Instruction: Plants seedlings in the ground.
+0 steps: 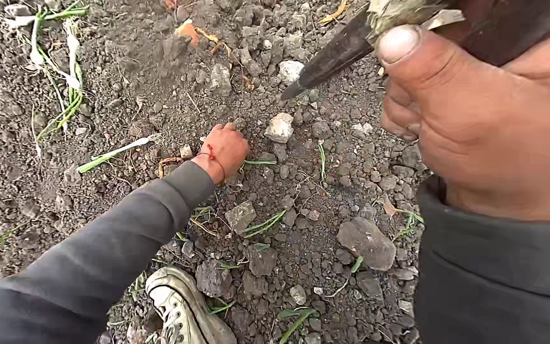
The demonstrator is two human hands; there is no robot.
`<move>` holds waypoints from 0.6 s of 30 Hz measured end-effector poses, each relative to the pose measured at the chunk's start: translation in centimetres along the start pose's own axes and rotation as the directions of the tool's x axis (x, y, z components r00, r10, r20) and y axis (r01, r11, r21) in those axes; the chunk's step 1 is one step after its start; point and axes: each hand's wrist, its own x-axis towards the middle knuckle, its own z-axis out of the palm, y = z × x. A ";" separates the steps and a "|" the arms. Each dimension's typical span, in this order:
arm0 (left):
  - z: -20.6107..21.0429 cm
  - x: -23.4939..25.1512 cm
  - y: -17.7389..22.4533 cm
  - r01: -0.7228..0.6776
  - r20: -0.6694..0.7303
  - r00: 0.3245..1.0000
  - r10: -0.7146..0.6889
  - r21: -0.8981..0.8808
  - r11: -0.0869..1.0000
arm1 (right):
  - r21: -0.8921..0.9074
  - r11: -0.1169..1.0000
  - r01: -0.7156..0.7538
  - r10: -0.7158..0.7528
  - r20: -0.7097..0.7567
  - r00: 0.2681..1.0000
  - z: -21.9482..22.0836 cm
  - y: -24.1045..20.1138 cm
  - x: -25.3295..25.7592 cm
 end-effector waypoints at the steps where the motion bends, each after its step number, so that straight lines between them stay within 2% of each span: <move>1: -0.2 -0.5 -0.5 -0.013 -0.042 0.999 0.012 -0.029 0.999 | 0.051 0.998 0.030 -0.026 -0.074 0.997 0.9 0.4 0.3; 2: -0.7 -1.0 -1.1 -0.015 -0.101 0.995 0.008 -0.074 0.997 | 0.060 0.998 0.017 -0.011 -0.098 0.995 2.3 1.8 0.4; 3: -1.6 -1.5 -1.8 0.004 -0.158 0.987 -0.024 -0.126 0.992 | 0.015 0.997 -0.075 0.076 -0.061 0.995 4.2 4.3 0.1; 4: -2.8 -1.9 -2.2 0.049 -0.186 0.979 -0.087 -0.201 0.978 | -0.083 0.964 -0.254 0.257 0.019 0.966 6.3 7.5 -0.7; 5: -3.9 -2.5 -2.2 0.109 -0.190 0.967 -0.170 -0.294 0.950 | -0.165 0.889 -0.426 0.447 0.116 0.887 8.3 10.9 -2.0; 6: -5.0 -2.7 -2.0 0.169 -0.188 0.947 -0.261 -0.397 0.902 | -0.218 0.820 -0.529 0.565 0.172 0.807 9.8 13.7 -3.4; 7: -5.9 -2.2 -1.5 0.219 -0.172 0.923 -0.344 -0.500 0.838 | -0.245 0.779 -0.577 0.622 0.192 0.759 10.4 15.4 -4.3; 9: -6.0 -0.2 0.3 0.275 -0.077 0.909 -0.409 -0.626 0.730 | -0.236 0.763 -0.602 0.642 0.176 0.746 9.6 15.2 -5.6; 10: -4.9 1.3 1.8 0.315 0.004 0.918 -0.396 -0.613 0.725 | -0.237 0.772 -0.589 0.629 0.158 0.761 8.6 13.8 -6.2; 12: -1.3 3.7 5.4 0.402 0.161 0.914 -0.371 -0.458 0.793 | -0.210 0.821 -0.532 0.560 0.111 0.821 5.6 9.9 -6.8; 13: 0.1 4.1 6.4 0.413 0.181 0.911 -0.372 -0.407 0.815 | -0.163 0.857 -0.489 0.506 0.081 0.859 4.1 8.4 -7.0; 14: 1.0 3.8 6.7 0.398 0.160 0.917 -0.364 -0.406 0.823 | -0.103 0.885 -0.454 0.461 0.054 0.886 2.8 7.3 -7.5; 16: 1.3 0.9 5.1 0.321 -0.010 0.927 -0.375 -0.498 0.806 | -0.073 0.910 -0.409 0.411 0.013 0.911 1.0 7.5 -8.5; 17: 1.3 -1.5 3.3 0.294 -0.146 0.892 -0.428 -0.532 0.794 | -0.130 0.904 -0.406 0.411 0.007 0.912 0.8 8.7 -9.0; 18: 1.2 -4.3 0.8 0.312 -0.270 0.821 -0.503 -0.527 0.791 | -0.218 0.882 -0.417 0.431 0.018 0.902 1.0 10.4 -9.2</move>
